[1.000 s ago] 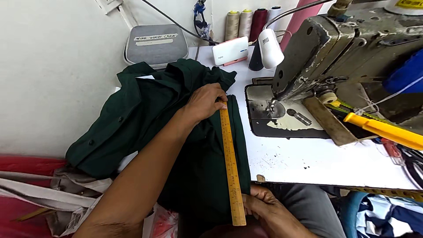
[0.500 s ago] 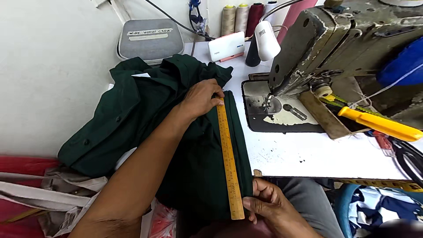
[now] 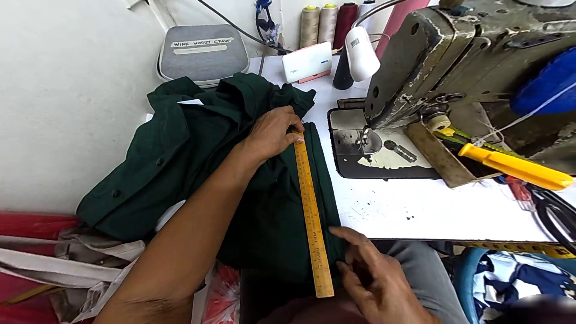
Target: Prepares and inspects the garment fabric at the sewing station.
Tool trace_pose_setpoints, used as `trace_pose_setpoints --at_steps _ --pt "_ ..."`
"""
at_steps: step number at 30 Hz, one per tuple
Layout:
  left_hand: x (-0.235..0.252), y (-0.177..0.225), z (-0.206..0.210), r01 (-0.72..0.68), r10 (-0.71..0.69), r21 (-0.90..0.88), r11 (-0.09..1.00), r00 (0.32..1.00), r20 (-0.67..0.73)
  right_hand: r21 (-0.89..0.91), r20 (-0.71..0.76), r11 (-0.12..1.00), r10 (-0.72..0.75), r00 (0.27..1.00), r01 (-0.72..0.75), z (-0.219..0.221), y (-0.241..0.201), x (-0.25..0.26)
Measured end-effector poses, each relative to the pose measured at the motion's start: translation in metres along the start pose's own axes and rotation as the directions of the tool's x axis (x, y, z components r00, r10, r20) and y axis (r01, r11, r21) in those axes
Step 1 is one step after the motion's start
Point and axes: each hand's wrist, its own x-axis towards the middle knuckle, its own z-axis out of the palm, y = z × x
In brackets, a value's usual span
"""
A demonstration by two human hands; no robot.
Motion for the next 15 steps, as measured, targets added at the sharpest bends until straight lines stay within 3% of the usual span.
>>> trace_pose_setpoints --at_steps 2,4,15 --pt "0.0 0.001 0.0 0.004 -0.004 0.006 1.0 1.0 0.007 -0.263 0.081 0.962 -0.056 0.995 0.075 -0.004 -0.002 0.009" --pt "0.0 0.001 -0.001 0.011 -0.011 0.009 1.0 1.0 0.011 -0.405 0.079 0.906 -0.102 0.992 0.126 -0.005 -0.002 0.012" --pt "0.0 0.001 -0.001 0.011 -0.011 -0.002 1.0 1.0 0.008 -0.609 0.026 0.773 -0.206 0.978 0.179 -0.007 -0.003 0.015"
